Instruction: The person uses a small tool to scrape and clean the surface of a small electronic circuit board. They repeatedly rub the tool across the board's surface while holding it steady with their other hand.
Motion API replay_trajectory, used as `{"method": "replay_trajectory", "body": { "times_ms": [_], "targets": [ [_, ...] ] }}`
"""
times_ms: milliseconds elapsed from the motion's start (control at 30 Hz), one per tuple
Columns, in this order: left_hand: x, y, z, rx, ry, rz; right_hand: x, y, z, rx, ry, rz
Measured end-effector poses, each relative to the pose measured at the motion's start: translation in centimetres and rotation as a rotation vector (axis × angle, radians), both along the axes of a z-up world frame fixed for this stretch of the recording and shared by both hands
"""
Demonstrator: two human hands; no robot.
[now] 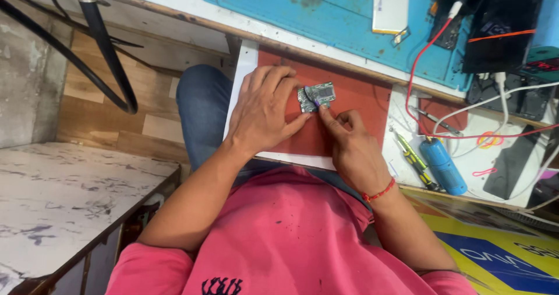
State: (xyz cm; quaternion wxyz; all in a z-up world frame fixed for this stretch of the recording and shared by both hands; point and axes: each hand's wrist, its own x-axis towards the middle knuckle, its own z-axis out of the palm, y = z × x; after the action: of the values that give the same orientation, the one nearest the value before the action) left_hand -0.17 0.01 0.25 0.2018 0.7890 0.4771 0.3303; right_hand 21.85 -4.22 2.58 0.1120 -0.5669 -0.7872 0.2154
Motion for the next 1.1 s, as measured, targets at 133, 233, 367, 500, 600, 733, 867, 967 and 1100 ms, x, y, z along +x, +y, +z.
{"method": "replay_trajectory", "body": {
  "times_ms": [133, 233, 367, 500, 600, 733, 867, 967, 1100],
  "targets": [
    [0.3, 0.0, -0.1, -0.040, -0.009, 0.007, 0.0, -0.1, 0.2, 0.045, 0.039, -0.009],
    [0.2, 0.2, 0.2, -0.013, 0.000, 0.013, 0.4, -0.3, 1.0, -0.023, 0.030, 0.008],
    [0.1, -0.2, 0.1, 0.004, 0.009, 0.009, 1.0, -1.2, 0.9, 0.004, 0.014, -0.107],
    [0.1, 0.3, 0.1, 0.012, 0.031, -0.004, 1.1, -1.1, 0.1, 0.006, 0.023, 0.001],
    [0.0, 0.0, -0.1, -0.007, 0.004, -0.001, 1.3, -0.6, -0.2, -0.033, -0.109, -0.236],
    [-0.1, 0.2, 0.1, 0.005, 0.007, -0.006, 1.7, -0.4, -0.4, 0.033, 0.022, 0.046],
    [0.1, 0.0, 0.0, 0.003, -0.022, -0.016, 1.9, -1.0, -0.6, 0.030, -0.007, -0.049],
    [-0.3, 0.1, 0.1, 0.000, 0.010, -0.003, 1.3, -0.7, -0.6, 0.029, 0.028, 0.007],
    [0.2, -0.4, -0.7, 0.012, 0.010, 0.004, 1.7, -1.3, 0.4, -0.003, -0.033, -0.135]
  ]
}}
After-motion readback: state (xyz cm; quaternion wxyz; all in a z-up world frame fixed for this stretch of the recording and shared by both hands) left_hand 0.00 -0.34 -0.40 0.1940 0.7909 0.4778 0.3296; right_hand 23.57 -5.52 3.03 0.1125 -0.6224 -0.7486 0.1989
